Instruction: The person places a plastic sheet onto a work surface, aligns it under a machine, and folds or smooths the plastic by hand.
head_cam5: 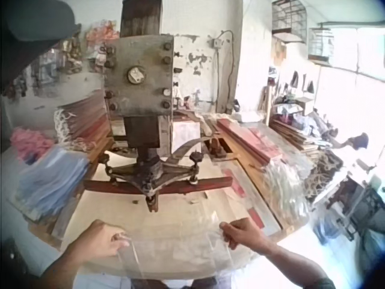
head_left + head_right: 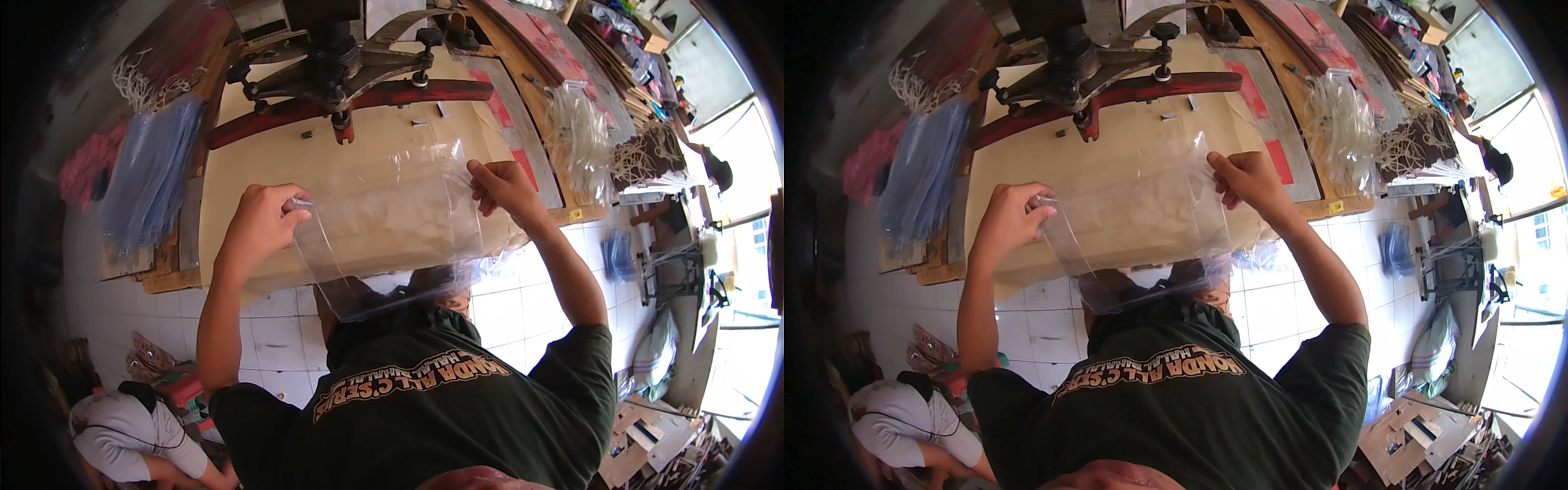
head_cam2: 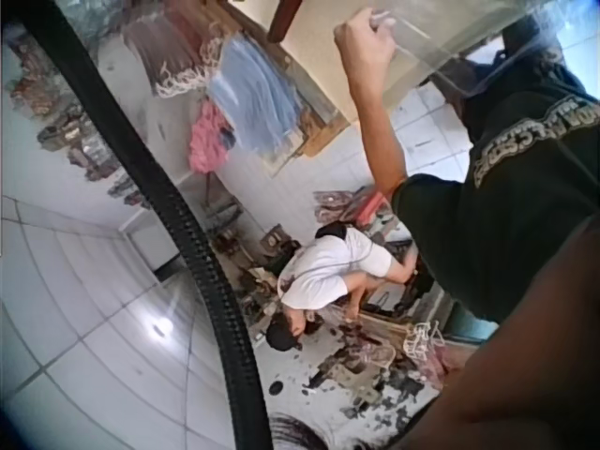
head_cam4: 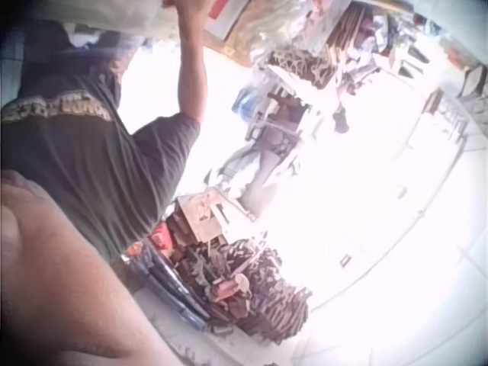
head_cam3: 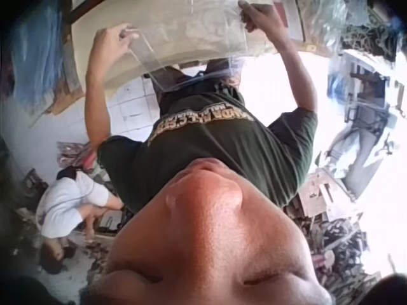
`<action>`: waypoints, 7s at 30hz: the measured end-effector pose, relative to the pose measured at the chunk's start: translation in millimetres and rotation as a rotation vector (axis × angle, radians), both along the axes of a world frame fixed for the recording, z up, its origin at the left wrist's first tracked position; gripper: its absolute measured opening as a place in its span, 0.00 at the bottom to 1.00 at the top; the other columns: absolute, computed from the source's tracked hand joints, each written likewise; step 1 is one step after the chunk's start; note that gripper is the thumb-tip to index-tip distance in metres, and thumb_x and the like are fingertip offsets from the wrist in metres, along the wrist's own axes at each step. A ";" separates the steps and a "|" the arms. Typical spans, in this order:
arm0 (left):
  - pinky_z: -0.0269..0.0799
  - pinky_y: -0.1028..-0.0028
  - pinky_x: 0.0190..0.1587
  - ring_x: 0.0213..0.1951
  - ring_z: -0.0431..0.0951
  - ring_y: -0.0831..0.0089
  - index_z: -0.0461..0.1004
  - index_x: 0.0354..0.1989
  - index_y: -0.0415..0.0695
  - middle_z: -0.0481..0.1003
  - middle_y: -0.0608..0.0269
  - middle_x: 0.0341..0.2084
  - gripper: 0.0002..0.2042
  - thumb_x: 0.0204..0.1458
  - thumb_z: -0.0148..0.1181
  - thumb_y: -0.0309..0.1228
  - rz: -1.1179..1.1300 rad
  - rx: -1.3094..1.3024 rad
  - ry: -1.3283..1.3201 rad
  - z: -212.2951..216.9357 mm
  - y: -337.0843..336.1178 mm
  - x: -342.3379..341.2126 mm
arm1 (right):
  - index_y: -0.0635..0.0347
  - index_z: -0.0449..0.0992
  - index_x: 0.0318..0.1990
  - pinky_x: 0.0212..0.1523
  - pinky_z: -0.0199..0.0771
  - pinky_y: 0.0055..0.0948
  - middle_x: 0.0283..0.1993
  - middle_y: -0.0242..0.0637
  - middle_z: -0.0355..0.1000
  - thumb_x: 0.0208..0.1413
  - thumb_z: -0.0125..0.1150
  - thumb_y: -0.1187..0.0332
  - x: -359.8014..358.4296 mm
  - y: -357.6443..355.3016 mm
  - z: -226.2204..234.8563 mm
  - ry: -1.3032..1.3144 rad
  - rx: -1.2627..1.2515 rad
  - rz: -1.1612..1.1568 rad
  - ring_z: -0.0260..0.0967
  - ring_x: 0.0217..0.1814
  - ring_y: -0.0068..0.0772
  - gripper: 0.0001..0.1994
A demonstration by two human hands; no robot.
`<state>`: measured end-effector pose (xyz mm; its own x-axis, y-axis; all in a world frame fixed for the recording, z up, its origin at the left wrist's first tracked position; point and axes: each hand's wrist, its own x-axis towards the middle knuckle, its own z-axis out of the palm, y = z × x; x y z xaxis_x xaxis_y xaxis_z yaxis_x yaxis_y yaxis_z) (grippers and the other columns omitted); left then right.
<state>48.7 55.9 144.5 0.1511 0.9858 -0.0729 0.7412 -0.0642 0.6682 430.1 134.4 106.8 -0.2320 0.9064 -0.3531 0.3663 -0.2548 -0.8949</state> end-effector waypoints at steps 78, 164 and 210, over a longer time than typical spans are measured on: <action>0.82 0.74 0.42 0.37 0.85 0.74 0.81 0.44 0.36 0.83 0.56 0.36 0.13 0.50 0.71 0.18 -0.072 0.194 -0.723 -34.0 59.7 155.9 | 0.67 0.71 0.49 0.38 0.76 0.20 0.40 0.42 0.81 0.59 0.63 0.83 -52.6 -38.2 7.4 0.452 0.290 -0.426 0.77 0.38 0.22 0.12; 0.77 0.68 0.37 0.33 0.85 0.53 0.54 0.70 0.39 0.82 0.49 0.29 0.36 0.54 0.66 0.22 -0.130 0.278 -0.661 -40.9 50.3 141.7 | 0.68 0.79 0.47 0.55 0.76 0.29 0.49 0.39 0.74 0.63 0.62 0.78 -36.6 12.9 1.2 0.568 0.212 0.278 0.74 0.53 0.28 0.07; 0.80 0.76 0.42 0.37 0.84 0.74 0.68 0.58 0.37 0.83 0.55 0.32 0.25 0.53 0.70 0.20 0.063 0.322 -0.813 -34.4 38.6 138.8 | 0.72 0.76 0.42 0.41 0.81 0.24 0.38 0.39 0.79 0.54 0.68 0.83 -47.2 27.4 24.5 0.351 0.197 0.293 0.79 0.39 0.24 0.09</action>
<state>187.4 94.5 110.2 -0.0199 0.9482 0.3172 0.0514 -0.3158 0.9474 382.9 161.8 131.3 -0.5612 0.8269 -0.0366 0.0655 0.0003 -0.9979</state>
